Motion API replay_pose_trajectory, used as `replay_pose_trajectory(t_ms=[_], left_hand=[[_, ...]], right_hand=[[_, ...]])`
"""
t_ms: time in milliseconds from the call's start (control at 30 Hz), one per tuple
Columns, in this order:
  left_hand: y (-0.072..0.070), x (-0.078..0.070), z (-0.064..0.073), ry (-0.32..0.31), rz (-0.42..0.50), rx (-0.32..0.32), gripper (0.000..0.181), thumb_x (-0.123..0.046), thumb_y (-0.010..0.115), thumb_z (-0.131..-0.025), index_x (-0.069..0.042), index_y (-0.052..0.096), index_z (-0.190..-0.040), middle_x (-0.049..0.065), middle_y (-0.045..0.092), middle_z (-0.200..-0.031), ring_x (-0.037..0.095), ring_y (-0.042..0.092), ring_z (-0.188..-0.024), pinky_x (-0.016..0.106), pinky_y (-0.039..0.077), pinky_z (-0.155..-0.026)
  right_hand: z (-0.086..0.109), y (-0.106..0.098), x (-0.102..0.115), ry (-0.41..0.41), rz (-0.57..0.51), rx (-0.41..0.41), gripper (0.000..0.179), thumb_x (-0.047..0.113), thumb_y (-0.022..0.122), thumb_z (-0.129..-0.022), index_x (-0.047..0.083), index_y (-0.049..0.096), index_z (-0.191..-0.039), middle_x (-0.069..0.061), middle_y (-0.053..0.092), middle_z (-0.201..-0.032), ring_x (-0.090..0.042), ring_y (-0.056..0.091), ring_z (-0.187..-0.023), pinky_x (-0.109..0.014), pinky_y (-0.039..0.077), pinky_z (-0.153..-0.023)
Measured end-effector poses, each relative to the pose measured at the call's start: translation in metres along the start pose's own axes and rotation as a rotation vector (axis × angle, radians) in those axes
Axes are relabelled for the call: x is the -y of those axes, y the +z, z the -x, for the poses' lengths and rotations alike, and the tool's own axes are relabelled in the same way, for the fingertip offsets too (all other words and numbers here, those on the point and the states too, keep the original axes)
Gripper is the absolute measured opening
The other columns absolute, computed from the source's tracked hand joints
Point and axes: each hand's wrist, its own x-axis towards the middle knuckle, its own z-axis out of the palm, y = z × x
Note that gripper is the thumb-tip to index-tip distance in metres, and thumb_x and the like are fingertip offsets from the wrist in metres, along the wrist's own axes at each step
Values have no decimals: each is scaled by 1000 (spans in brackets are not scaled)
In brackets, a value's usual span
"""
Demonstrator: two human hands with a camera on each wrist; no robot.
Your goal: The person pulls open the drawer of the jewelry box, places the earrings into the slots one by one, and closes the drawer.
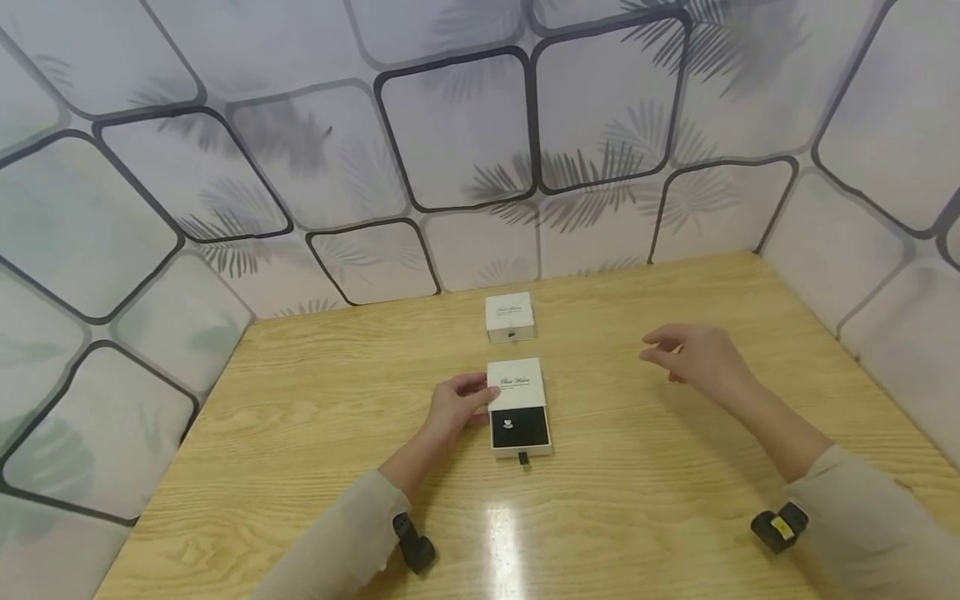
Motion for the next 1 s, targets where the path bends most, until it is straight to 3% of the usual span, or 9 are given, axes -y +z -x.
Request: replay_pose_trajectory(t_ms=[267,567,700,1000], left_hand=[[0,-2,0,-5,2,-8,42,-6,72,-82,5,59,-120,11,59,-101,12,60,-77,30,60,-65],[-1,-4,0,-12,5,9,44,-7,72,-83,5,58,-122,9,58,-102,11,59,-79,29,60,-66],[-1,-16,9,-18,3,21,42,-4,69,-84,8,56,-122,9,58,-101,11,58,-79,31,60,-69],[2,-2,1,-6,5,-19,41,-5,72,-82,5,60,-119,10,59,-101,11,60,-77,30,60,-66]], right_hand=[[-7,-7,-14,42,53,24,45,36,64,-90,-1,64,-115,-6,67,-72,-19,61,-58,-27,48,-47],[-15,-6,-31,60,57,47,42,32,62,-92,-4,63,-114,-8,68,-76,-19,62,-60,-28,48,-47],[-21,-5,-40,65,66,88,41,29,62,-92,-6,62,-114,-9,70,-79,-19,62,-60,-29,50,-49],[-29,4,-57,73,32,114,38,25,65,-90,-6,62,-113,-9,70,-85,-16,61,-62,-28,52,-51]])
